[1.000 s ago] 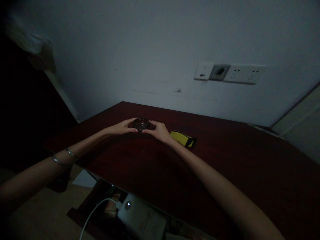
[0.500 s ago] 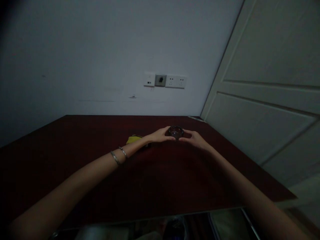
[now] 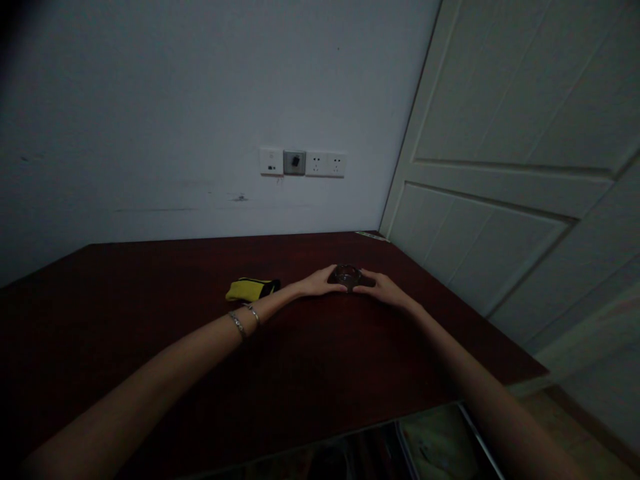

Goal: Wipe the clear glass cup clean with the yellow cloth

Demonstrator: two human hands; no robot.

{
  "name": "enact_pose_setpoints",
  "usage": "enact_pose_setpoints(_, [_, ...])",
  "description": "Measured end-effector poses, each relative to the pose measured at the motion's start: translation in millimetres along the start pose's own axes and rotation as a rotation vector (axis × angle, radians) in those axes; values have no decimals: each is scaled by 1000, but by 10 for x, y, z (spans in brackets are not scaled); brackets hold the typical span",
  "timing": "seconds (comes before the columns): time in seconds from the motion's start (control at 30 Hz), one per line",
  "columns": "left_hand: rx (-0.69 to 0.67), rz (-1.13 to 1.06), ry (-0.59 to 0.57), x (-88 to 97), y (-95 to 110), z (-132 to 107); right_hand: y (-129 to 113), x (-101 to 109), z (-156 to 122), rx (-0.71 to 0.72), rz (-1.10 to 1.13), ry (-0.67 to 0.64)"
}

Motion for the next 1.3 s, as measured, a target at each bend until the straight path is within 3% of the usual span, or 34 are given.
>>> enact_pose_setpoints(0.3, [13, 32, -4, -18, -121, 8, 86, -72, 8, -6, -53, 8])
enact_pose_setpoints(0.73, [65, 90, -23, -30, -117, -1, 134, -120, 13, -17, -94, 2])
enact_pose_setpoints(0.97, [208, 162, -32, -29, -208, -2, 111, -131, -2, -56, -127, -25])
enact_pose_setpoints(1.13, [337, 205, -57, 56, -165, -147, 140, 134, 12, -163, -173, 10])
enact_pose_setpoints(1.3, [295, 260, 66, 402, -15, -371, -118, 545, 171, -182, -195, 252])
Point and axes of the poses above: each hand's wrist, its own z-axis towards the middle knuckle, its own x-axis out of the back of the hand, y = z × x, the point moved 4 cm from there along z, towards the middle knuckle, and after that the axes turned 12 degrees about -z, right-handed, at the moved point
